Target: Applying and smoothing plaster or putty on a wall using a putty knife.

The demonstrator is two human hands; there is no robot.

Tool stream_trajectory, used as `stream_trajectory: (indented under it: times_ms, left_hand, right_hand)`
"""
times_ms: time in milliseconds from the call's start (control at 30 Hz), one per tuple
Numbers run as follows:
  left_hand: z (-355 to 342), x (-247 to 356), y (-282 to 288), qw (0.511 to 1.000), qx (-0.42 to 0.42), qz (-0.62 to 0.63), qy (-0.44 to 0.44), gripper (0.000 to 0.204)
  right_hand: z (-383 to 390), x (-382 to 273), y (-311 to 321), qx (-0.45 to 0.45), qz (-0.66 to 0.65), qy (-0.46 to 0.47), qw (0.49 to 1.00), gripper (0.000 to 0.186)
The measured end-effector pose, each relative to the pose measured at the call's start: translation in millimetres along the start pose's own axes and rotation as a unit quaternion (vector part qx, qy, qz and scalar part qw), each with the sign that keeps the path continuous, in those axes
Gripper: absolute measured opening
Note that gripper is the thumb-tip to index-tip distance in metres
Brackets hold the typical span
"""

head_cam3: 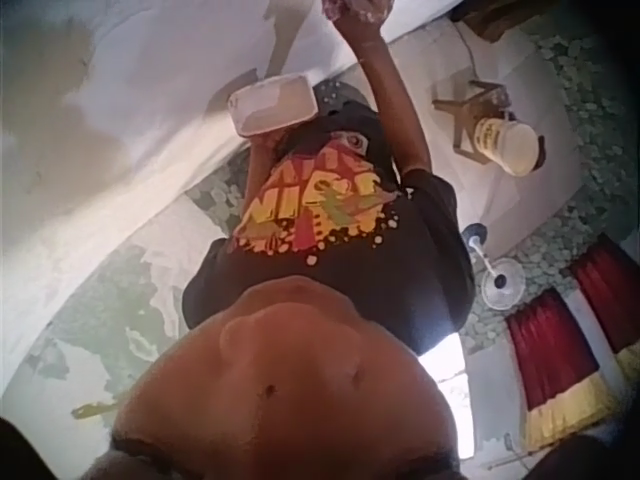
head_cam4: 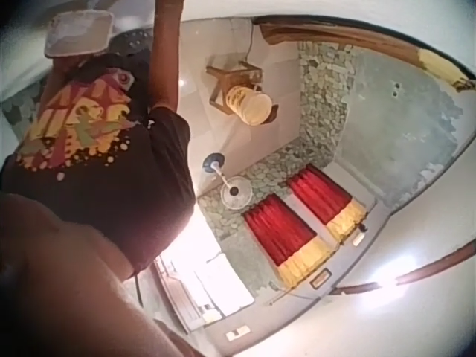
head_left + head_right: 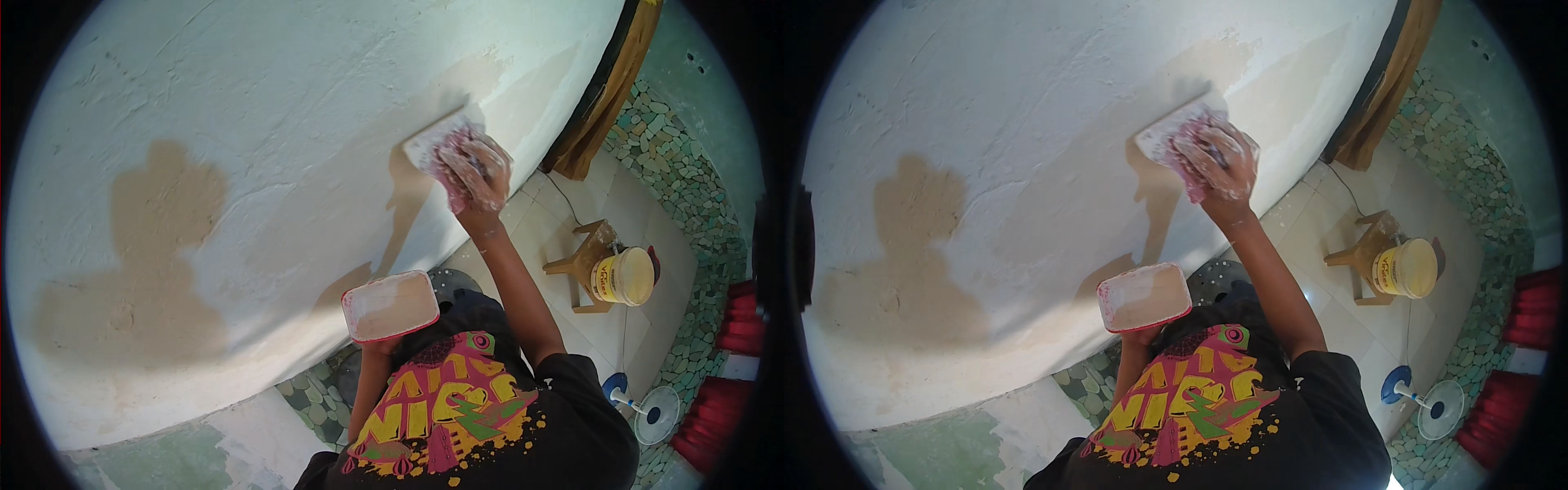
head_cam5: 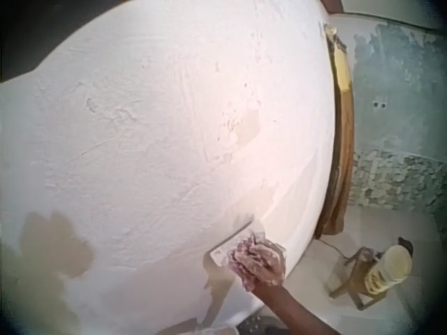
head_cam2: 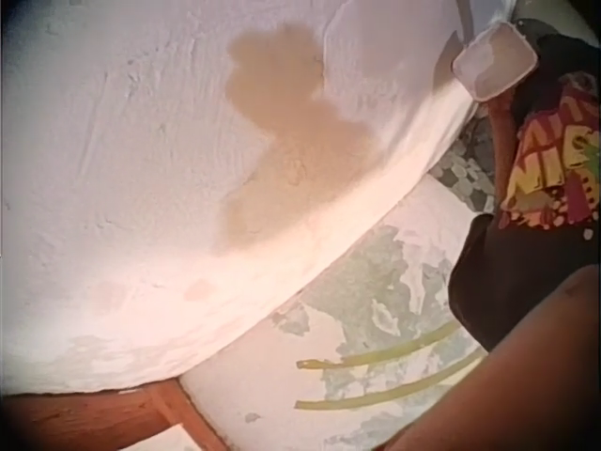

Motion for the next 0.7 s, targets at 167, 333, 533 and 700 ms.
stream_trajectory:
  times_ms: [167, 333, 533, 700]
  left_hand:
    - [-10, -4, 4, 0.998, 0.002, 0.050, 0.028, 0.064]
    - [-7, -3, 5, 0.998, 0.018, 0.060, 0.018, 0.064]
    - [2, -5, -4, 0.999, 0.005, 0.035, 0.000, 0.064]
    - [10, -3, -13, 1.000, -0.009, -0.007, -0.007, 0.062]
  right_hand:
    - [19, -3, -10, -0.079, -0.004, -0.001, 0.997, 0.042]
    - [61, 0, 21, -0.122, -0.051, -0.051, 0.990, 0.041]
    - [40, -3, 42, -0.102, -0.158, -0.252, 0.949, 0.041]
    - [10, -5, 19, -0.111, -0.093, -0.249, 0.958, 0.046]
Point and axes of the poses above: each hand's wrist, its own z-axis away from the middle knuckle, its own y-axis out of the back of the hand, x = y × z, the point moved 5 cm from there along -z, towards the middle knuckle, and after that the axes turned 8 degrees about z, right-handed, at the moved point
